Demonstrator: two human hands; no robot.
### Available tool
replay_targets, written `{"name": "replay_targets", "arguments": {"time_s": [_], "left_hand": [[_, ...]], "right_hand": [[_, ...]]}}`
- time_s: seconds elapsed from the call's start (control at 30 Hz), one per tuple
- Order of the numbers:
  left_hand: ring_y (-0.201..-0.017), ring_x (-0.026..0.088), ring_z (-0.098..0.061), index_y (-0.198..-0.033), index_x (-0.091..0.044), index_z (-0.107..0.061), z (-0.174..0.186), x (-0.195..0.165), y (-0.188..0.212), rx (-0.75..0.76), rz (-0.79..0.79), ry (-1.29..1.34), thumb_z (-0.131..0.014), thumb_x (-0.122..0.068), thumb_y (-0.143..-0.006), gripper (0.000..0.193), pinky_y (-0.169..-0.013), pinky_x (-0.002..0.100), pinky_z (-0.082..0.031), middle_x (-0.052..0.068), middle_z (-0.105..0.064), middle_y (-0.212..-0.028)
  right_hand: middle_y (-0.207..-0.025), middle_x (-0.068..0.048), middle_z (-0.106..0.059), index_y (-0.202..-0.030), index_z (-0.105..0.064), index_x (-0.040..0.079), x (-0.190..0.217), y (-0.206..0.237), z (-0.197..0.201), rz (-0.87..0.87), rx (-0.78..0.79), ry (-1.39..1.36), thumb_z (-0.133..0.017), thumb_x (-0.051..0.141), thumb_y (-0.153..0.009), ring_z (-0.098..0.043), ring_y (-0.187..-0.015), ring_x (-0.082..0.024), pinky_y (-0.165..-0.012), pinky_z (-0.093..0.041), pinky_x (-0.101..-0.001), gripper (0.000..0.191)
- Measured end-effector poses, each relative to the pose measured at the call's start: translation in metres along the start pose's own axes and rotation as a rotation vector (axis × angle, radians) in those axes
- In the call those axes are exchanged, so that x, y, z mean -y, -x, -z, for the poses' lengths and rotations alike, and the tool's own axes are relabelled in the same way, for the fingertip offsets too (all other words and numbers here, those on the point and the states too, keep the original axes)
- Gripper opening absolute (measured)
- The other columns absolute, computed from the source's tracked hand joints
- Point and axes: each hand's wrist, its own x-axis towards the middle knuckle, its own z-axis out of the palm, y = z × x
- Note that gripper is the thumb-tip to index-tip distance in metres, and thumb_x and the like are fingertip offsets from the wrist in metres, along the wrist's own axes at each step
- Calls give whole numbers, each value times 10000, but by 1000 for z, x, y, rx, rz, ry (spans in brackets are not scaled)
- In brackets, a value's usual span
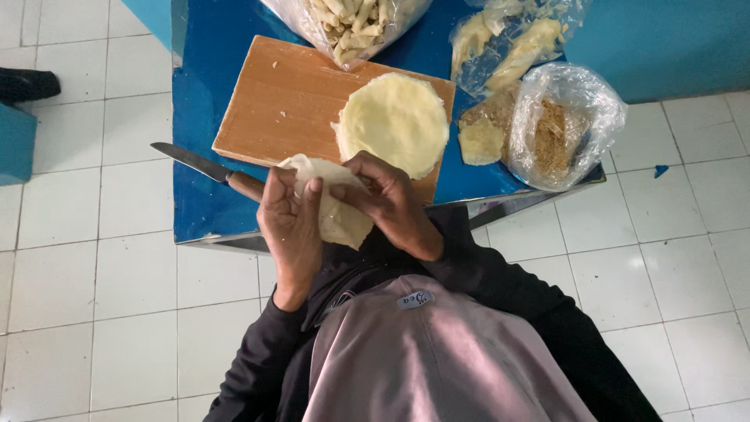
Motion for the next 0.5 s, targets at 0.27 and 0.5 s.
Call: {"name": "replay_targets", "arguments": {"time_s": [0.27, 0.5], "left_hand": [[-1062, 49, -539, -1137, -35, -562, 7, -22, -6, 138, -21, 117, -481, -202, -1163, 187, -1001, 221, -431, 14, -626, -1110], [-1017, 112, -616, -1104, -29, -585, 10, -34, -18, 164, 205, 583, -523, -185, -1168, 179, -951, 302, -526, 55, -661, -1092]], "right_hand": [[-1316, -66, -655, -1448, -453, 49, 13, 4, -3, -362, 33, -786, -547, 195, -1046, -651, -1216, -155, -1058, -533, -337, 438], [-1387, -166, -616, -1479, -436, -94, 7, 10, 13, -339, 91, -746, -556, 202, -1120, -632, -1262, -216, -1117, -506, -377, 480]]}}
